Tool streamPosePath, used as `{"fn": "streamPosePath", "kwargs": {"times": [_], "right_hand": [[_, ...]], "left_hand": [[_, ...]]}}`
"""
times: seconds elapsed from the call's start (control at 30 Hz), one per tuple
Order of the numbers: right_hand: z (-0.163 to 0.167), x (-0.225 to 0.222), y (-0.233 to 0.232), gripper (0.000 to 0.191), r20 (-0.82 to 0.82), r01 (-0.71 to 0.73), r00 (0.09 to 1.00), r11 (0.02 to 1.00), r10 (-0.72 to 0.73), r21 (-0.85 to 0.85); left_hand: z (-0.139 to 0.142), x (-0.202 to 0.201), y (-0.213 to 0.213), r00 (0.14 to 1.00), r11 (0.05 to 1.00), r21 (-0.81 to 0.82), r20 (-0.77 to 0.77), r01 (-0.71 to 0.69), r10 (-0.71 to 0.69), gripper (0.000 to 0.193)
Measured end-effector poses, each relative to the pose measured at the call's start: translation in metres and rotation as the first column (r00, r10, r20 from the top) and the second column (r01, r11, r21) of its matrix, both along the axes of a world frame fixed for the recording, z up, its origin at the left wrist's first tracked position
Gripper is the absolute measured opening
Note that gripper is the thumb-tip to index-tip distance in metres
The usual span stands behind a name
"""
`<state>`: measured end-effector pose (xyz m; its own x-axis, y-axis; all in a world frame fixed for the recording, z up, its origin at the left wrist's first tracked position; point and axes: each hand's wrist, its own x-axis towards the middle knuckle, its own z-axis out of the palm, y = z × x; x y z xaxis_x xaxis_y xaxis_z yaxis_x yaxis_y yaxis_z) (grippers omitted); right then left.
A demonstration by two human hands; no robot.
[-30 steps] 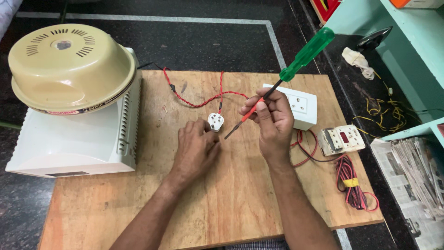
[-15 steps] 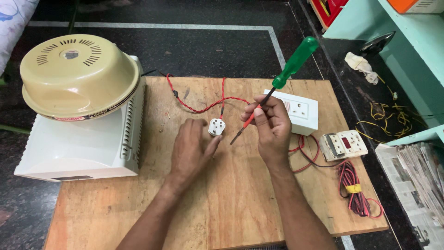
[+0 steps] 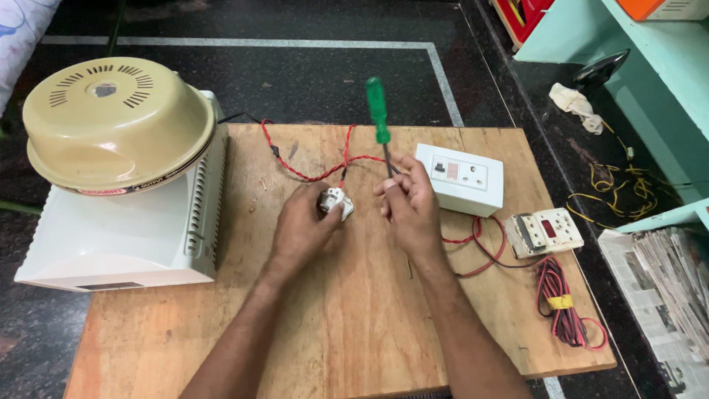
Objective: The person uses a green-handled screwdriver to open a white plug top on a wooden work board, then threads the ends of a red twin wire into the plug and tightens the screw terminals, repositioning the plug and wires by hand while working.
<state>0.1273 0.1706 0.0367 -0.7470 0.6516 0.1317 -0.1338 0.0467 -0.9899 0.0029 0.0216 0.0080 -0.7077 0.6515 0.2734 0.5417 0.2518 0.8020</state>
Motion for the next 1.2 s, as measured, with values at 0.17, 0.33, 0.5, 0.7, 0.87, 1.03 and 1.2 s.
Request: {"fn": "streamPosePath", "kwargs": {"times": [0.17,0.33,0.5,0.7,0.87,1.03,1.2], "right_hand": [[0.002,-0.001,-0.015,0.036,0.226,0.028,0.964,0.901,-0.139,0.433],[0.002,-0.004,-0.029,0.033,0.422,-0.076,0.878,0.806,-0.225,0.587],[0.000,-0.015,-0.039,0.051,0.409,-0.148,0.881,0.683,-0.238,0.716],[-0.003,-0.018,-0.043,0.048,0.538,-0.219,0.806,0.720,-0.247,0.659],[0.002,0.001,-0.028,0.045,0.575,-0.282,0.781,0.684,-0.244,0.673],[0.010,0.008,-0.015,0.041,0.452,-0.177,0.869,0.725,-0.202,0.665],[0.014,0.000,-0.010,0.039,0.325,-0.044,0.929,0.817,-0.179,0.576]], "left_hand": [[-0.005,-0.013,-0.006,0.963,0.992,0.122,0.262,0.033,-0.064,0.036],[-0.015,-0.022,-0.013,0.883,0.986,0.166,0.465,-0.011,-0.068,0.033],[-0.028,-0.030,-0.008,0.694,0.922,0.387,0.668,-0.014,-0.269,0.033],[-0.029,-0.035,-0.012,0.503,0.885,0.450,0.796,-0.119,-0.337,0.039],[-0.027,-0.037,-0.019,0.448,0.842,0.527,0.785,-0.118,-0.428,0.041],[-0.028,-0.036,-0.018,0.435,0.822,0.561,0.767,-0.097,-0.472,0.043],[-0.030,-0.034,-0.016,0.382,0.836,0.539,0.797,-0.103,-0.468,0.042]]}}
